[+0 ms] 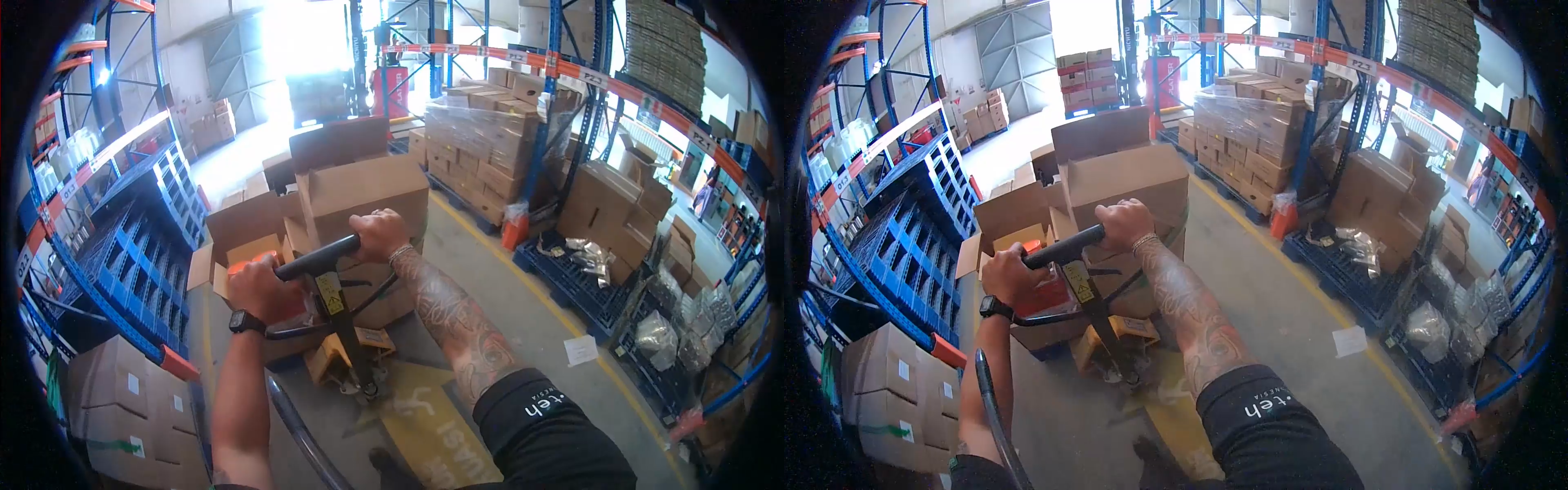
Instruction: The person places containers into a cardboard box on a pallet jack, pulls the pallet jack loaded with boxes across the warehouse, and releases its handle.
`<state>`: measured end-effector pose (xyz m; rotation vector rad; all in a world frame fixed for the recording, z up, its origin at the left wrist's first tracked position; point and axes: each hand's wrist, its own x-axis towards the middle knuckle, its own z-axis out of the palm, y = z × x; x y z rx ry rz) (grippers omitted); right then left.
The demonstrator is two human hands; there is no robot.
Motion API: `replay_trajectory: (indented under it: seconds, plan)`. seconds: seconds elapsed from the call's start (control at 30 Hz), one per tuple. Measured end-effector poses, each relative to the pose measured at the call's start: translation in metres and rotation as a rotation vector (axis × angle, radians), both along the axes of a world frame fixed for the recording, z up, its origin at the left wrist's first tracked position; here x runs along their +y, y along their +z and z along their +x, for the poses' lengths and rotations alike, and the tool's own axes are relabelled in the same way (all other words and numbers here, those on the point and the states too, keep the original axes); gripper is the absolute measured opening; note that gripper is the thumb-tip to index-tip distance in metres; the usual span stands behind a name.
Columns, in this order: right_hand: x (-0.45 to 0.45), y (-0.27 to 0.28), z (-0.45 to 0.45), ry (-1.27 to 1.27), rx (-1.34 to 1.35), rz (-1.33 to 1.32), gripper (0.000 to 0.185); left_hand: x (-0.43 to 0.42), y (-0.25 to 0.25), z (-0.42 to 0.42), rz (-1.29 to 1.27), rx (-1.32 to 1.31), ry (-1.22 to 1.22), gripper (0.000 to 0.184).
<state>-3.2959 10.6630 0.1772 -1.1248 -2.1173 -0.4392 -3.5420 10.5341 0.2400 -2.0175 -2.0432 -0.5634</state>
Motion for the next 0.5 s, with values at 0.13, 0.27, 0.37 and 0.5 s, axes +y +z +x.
replay_trajectory:
  seconds: [0.13, 0.27, 0.37, 0.5]
  plan:
    - [0.08, -0.006, -0.026, -0.007, -0.009, 0.08, 0.037, 0.084, -0.014, -0.034, 0.086, 0.0, -0.014, 0.051]
    - [0.151, -0.008, -0.054, -0.016, 0.002, 0.097, 0.038, 0.153, -0.01, -0.065, 0.073, -0.012, -0.026, 0.052]
    - [0.201, -0.006, -0.071, -0.012, 0.008, 0.1, 0.041, 0.207, -0.014, -0.085, 0.025, 0.014, -0.052, 0.05]
    - [0.262, -0.002, -0.09, -0.02, -0.017, 0.046, 0.033, 0.28, -0.017, -0.107, 0.006, -0.003, -0.043, 0.051]
